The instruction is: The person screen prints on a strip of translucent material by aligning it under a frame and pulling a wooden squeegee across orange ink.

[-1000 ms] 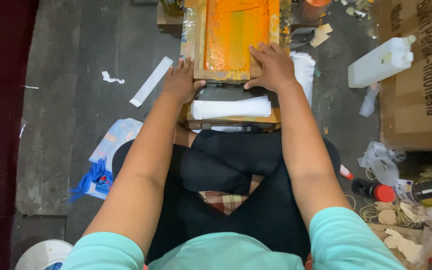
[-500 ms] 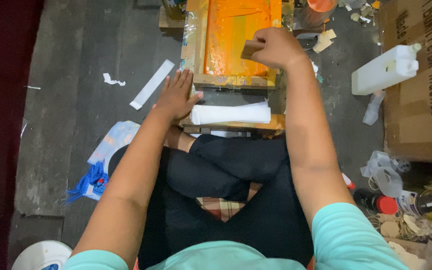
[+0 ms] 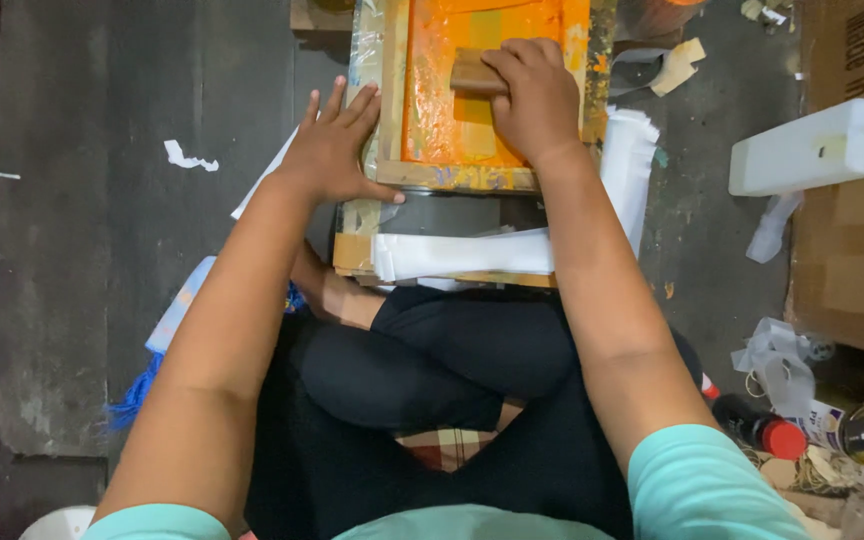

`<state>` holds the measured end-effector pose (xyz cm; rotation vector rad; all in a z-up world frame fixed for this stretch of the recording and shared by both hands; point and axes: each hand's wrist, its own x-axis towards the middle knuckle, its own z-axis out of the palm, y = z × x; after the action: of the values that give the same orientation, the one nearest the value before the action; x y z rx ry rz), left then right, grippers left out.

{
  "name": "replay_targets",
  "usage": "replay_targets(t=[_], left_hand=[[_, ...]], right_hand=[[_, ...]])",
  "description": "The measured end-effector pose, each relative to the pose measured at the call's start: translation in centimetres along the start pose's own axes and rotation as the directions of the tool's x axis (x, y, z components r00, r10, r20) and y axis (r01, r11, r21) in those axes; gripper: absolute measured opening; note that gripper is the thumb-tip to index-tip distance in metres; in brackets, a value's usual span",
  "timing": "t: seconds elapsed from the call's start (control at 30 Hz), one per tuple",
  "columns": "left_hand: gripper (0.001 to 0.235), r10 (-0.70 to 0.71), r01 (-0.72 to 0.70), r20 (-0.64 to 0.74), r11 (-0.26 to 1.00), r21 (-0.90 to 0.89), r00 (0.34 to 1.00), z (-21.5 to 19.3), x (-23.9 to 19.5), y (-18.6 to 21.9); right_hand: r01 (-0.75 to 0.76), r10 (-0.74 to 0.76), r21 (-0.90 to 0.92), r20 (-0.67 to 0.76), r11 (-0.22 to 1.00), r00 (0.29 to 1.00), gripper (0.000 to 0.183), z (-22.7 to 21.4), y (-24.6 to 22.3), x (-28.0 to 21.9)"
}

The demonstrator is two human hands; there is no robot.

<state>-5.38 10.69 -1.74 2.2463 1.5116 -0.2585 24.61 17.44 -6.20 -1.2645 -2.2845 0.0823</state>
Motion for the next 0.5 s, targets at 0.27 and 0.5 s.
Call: replay_targets(t=[0.27, 0.5], left_hand=[[0.129, -0.046, 0.046, -0.011, 0.998, -0.046, 0.999, 1.1, -0.5, 0.6], [0.089, -0.087, 0.087, 0.0, 0.996, 0.026, 0.996, 2.9, -2.6, 2.1]], right_hand=[[-0.063, 0.06, 0.006, 0.241, 0.998, 0.969, 0.048, -3.2, -1.9, 0.4], [-0.294, 0.231, -0.007, 0.637, 0.956, 0.736, 0.046, -8.8, -6.3, 0.6]])
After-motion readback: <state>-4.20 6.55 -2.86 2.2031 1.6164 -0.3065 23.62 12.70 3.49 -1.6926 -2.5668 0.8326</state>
